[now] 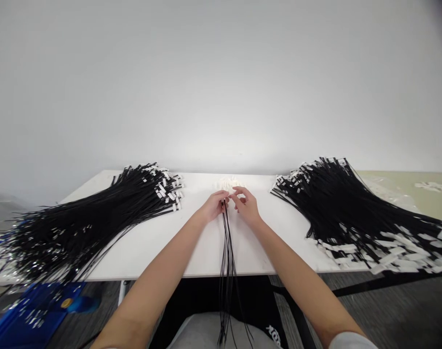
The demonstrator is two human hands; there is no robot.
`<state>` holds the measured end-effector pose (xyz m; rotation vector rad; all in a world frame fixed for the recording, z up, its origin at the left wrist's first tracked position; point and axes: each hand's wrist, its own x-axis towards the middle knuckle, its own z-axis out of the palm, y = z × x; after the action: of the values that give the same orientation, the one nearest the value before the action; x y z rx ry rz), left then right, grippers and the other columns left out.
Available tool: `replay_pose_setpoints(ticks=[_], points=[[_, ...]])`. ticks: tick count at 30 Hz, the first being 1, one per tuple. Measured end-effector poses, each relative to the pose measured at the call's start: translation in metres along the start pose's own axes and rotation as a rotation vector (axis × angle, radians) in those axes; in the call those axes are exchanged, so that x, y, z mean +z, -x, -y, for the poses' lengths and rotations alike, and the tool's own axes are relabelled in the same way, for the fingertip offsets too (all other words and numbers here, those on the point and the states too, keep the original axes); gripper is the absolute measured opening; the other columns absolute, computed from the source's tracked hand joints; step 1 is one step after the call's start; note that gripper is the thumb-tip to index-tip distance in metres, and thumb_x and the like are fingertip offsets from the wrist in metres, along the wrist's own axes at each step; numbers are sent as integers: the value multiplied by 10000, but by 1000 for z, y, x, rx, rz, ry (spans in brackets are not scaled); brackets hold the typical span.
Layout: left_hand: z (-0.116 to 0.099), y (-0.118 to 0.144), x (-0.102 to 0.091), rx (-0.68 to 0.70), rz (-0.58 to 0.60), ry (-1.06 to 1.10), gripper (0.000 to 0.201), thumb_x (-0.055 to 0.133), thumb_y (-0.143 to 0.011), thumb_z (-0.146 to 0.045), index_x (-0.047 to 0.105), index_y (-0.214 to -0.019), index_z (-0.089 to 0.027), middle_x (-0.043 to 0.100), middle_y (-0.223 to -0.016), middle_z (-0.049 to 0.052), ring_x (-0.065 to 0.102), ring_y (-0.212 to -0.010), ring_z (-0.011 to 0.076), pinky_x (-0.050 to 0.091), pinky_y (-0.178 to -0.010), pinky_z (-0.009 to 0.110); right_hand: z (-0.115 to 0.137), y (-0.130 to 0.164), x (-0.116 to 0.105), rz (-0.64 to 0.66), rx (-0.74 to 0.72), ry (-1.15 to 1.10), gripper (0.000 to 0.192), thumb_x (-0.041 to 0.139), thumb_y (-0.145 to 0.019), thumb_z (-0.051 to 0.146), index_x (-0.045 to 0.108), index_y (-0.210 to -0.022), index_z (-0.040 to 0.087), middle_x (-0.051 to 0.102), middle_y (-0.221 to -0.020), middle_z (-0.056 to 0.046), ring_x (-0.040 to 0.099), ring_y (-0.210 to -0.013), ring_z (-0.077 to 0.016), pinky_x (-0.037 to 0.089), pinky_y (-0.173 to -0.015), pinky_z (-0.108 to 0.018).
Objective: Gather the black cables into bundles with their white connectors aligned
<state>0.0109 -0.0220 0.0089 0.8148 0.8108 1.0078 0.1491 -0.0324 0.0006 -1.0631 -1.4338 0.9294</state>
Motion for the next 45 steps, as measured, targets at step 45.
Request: replay_pose_setpoints(ticks=[45], points=[[-11,6,5,-51,-276,-4,126,545,-617,-250,472,-582,-152,473,-488,-2,349,-319,69,236,-327,237,19,8,3,619,592,-406,199,542,-741,372,505,-766,179,458,-572,46,472,-456,-83,391,-410,-214]])
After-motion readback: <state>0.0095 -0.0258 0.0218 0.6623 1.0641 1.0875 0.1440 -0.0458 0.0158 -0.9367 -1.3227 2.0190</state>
